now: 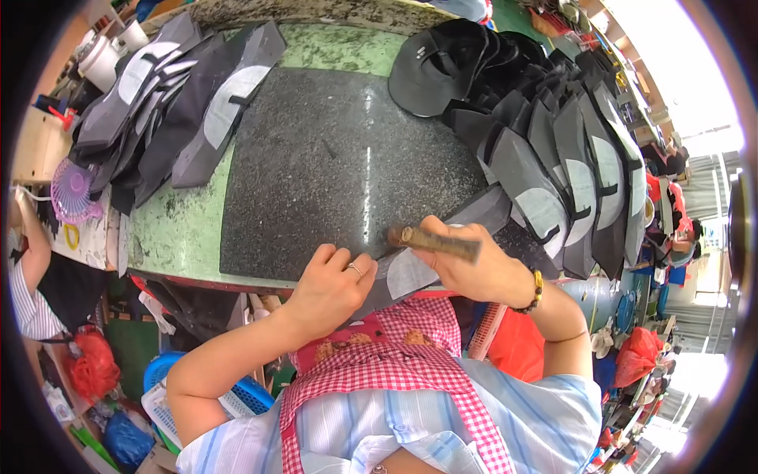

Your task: Hammering the seams and folded edges of shoe upper components on a factory workbench.

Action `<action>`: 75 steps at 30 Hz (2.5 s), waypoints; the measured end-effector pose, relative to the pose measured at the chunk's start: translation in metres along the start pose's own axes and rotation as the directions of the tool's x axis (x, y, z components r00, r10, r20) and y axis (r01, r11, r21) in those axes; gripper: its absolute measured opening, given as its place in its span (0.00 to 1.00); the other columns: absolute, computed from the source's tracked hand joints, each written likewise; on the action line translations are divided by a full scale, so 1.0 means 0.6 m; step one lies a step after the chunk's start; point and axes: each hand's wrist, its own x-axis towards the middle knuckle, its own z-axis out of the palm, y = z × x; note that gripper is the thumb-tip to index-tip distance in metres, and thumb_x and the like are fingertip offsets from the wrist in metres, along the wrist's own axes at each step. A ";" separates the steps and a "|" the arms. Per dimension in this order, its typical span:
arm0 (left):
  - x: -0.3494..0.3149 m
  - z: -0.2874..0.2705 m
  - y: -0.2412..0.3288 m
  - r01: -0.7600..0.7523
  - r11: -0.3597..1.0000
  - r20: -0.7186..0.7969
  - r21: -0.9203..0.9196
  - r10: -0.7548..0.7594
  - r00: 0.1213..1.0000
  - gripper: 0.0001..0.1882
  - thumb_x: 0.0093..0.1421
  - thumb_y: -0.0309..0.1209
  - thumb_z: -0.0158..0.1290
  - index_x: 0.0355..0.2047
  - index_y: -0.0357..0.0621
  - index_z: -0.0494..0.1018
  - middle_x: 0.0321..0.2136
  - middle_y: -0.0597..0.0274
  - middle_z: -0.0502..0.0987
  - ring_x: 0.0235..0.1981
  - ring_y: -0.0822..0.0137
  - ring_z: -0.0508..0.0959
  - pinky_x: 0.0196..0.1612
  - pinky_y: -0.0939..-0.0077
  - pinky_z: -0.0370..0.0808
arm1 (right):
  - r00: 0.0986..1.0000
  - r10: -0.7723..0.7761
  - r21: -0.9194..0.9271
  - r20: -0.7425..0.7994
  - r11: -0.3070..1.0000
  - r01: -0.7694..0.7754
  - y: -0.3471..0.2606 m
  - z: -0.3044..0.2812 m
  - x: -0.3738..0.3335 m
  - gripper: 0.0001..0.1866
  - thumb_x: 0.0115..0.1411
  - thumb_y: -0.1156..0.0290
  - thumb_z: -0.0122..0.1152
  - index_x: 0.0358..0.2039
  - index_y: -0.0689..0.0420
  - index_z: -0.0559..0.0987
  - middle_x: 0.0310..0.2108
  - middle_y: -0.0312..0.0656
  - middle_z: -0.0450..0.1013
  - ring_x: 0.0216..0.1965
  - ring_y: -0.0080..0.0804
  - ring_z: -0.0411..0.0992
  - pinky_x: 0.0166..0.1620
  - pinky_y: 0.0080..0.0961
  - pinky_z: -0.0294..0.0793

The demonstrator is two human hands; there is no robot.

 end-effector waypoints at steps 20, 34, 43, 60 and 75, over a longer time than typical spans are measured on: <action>-0.064 0.004 -0.005 0.255 0.957 -0.370 -0.138 -0.288 0.883 0.12 0.49 0.35 0.64 0.33 0.48 0.79 0.30 0.67 0.76 0.33 0.63 0.75 0.44 0.63 0.66 | 0.996 -0.079 0.002 0.035 0.997 0.079 -0.047 0.068 0.000 0.15 0.58 0.70 0.58 0.44 0.58 0.68 0.30 0.47 0.76 0.28 0.52 0.76 0.28 0.45 0.75; -0.080 0.013 0.021 0.239 0.968 -0.372 -0.078 -0.251 0.894 0.11 0.48 0.29 0.66 0.33 0.44 0.80 0.31 0.68 0.76 0.32 0.66 0.75 0.45 0.63 0.66 | 0.986 -0.163 0.081 0.029 0.984 0.161 -0.040 0.070 0.035 0.06 0.64 0.69 0.54 0.38 0.56 0.73 0.29 0.48 0.71 0.25 0.52 0.74 0.26 0.43 0.73; -0.068 -0.006 0.009 0.376 0.881 -0.230 -0.287 -0.445 0.866 0.10 0.48 0.30 0.65 0.32 0.46 0.80 0.30 0.66 0.77 0.31 0.65 0.75 0.45 0.65 0.66 | 0.974 -0.159 0.043 0.162 0.987 0.154 -0.041 0.031 -0.002 0.09 0.63 0.70 0.54 0.42 0.59 0.75 0.29 0.47 0.71 0.27 0.50 0.75 0.29 0.40 0.74; -0.083 0.015 0.026 0.301 0.951 -0.418 -0.074 -0.304 0.856 0.09 0.48 0.33 0.65 0.29 0.47 0.79 0.29 0.70 0.75 0.33 0.66 0.74 0.48 0.60 0.67 | 0.951 -0.304 -0.012 0.061 0.952 0.305 -0.033 0.069 0.035 0.07 0.62 0.70 0.55 0.40 0.57 0.72 0.22 0.48 0.72 0.22 0.53 0.74 0.23 0.43 0.73; -0.084 0.020 0.030 0.255 0.960 -0.386 0.115 -0.193 0.902 0.09 0.48 0.31 0.65 0.30 0.47 0.80 0.29 0.70 0.75 0.31 0.69 0.74 0.50 0.59 0.67 | 0.982 -0.182 0.037 -0.042 0.982 0.184 -0.060 0.083 0.048 0.08 0.59 0.71 0.56 0.40 0.54 0.73 0.28 0.49 0.75 0.26 0.50 0.76 0.25 0.46 0.73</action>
